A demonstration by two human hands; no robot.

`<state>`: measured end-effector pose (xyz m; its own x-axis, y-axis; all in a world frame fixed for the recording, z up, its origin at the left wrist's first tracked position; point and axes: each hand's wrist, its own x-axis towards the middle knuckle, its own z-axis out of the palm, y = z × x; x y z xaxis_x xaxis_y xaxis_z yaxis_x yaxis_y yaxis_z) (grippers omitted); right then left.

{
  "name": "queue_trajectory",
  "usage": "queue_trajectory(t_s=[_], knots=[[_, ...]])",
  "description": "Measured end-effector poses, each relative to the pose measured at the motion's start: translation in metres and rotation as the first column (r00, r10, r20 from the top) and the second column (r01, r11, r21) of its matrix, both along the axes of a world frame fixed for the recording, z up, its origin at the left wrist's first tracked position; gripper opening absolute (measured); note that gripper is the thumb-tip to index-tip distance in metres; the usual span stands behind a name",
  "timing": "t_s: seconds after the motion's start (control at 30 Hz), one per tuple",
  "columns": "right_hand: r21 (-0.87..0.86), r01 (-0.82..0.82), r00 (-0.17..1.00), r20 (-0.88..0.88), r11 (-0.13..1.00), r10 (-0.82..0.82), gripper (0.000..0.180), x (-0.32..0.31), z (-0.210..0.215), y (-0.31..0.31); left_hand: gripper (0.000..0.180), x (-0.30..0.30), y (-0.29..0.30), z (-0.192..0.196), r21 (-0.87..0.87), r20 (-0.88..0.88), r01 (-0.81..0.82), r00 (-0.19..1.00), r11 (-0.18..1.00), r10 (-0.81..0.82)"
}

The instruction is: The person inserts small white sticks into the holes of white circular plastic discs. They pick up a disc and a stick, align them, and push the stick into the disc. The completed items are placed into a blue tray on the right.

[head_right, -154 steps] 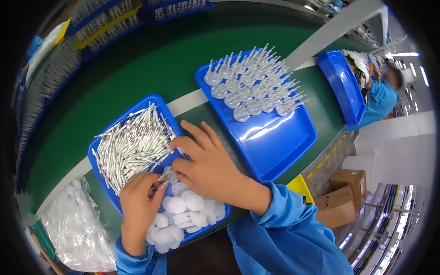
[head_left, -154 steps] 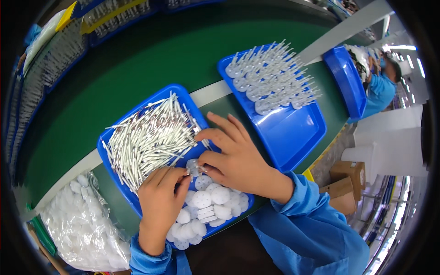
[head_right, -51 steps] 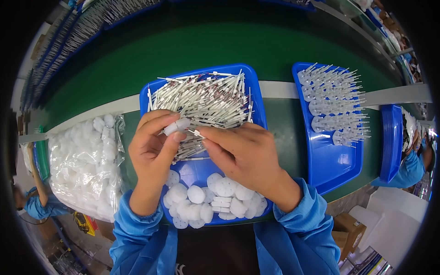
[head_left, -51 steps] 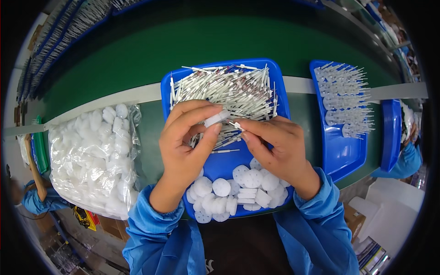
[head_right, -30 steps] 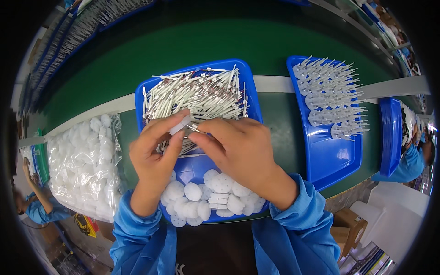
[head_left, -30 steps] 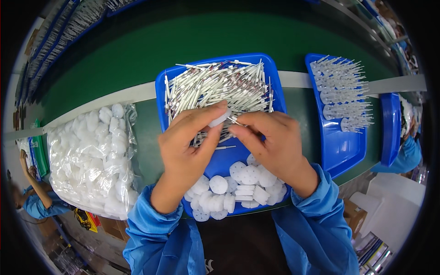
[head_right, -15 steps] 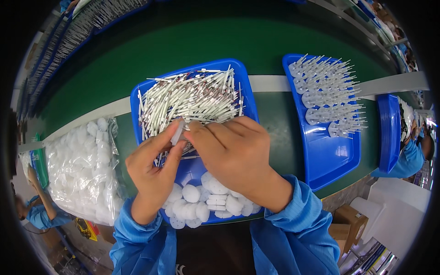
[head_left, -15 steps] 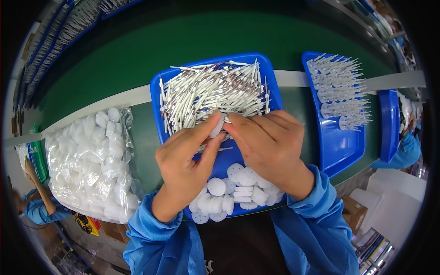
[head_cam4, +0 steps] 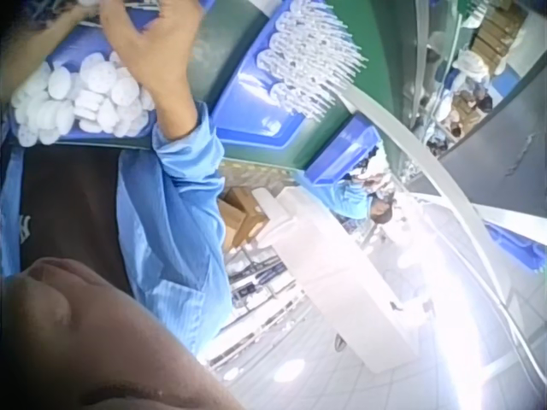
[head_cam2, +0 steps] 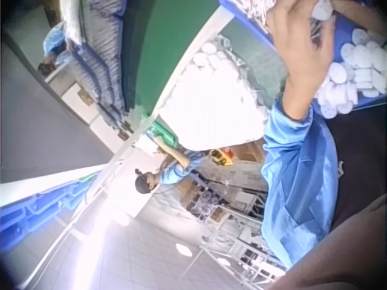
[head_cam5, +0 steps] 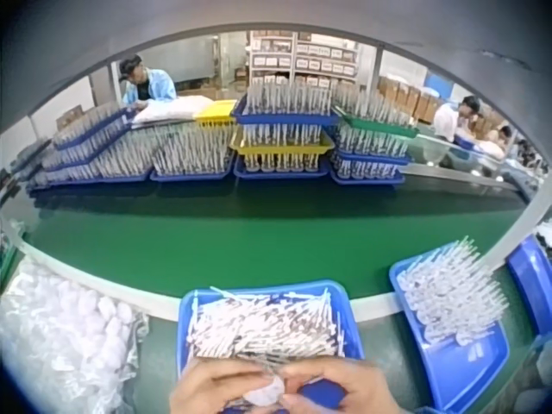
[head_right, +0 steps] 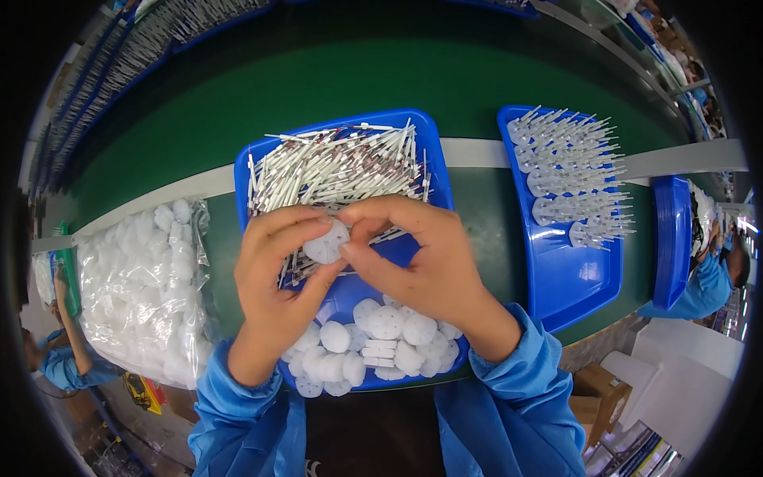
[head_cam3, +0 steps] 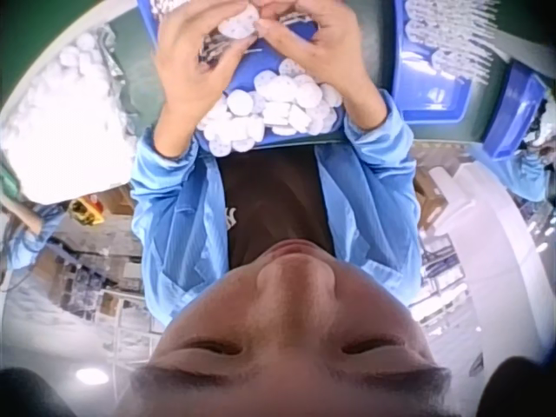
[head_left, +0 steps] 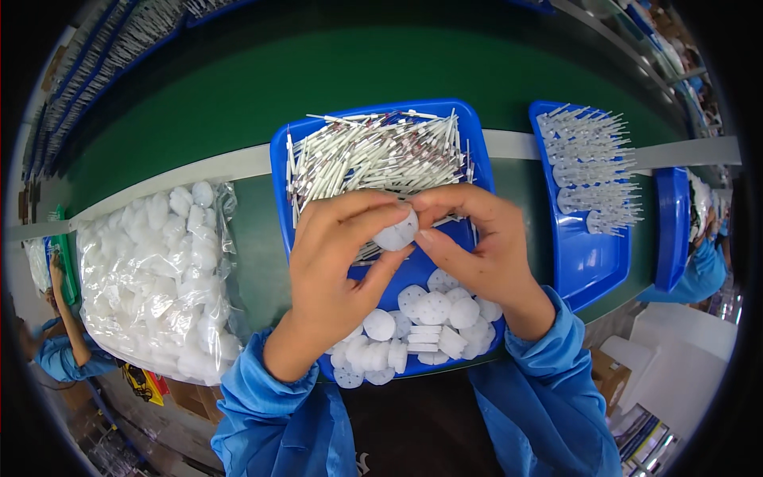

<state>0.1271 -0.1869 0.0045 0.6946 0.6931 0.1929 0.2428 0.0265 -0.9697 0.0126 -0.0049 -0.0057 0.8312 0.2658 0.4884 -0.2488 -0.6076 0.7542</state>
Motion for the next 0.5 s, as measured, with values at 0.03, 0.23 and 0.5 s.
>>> queue_trajectory(t_s=[0.03,0.23,0.5], knots=[[-0.013,0.021,0.999,-0.026,1.0,-0.021,0.031,-0.0028,-0.0014,0.0001,0.051,0.0,-0.0009,0.0005,0.024,0.011,0.002,1.0,1.0,-0.003],[0.047,0.046,0.973,-0.228,0.998,-0.035,0.02,-0.0041,-0.0009,-0.0021,0.051,0.0033,-0.0017,0.0073,-0.03,-0.013,0.079,0.997,0.996,-0.08],[0.024,-0.013,0.975,-0.222,1.0,0.017,0.026,-0.0018,-0.0048,-0.0028,0.051,0.0027,-0.0035,0.002,0.04,0.01,0.041,0.999,0.998,-0.042]])
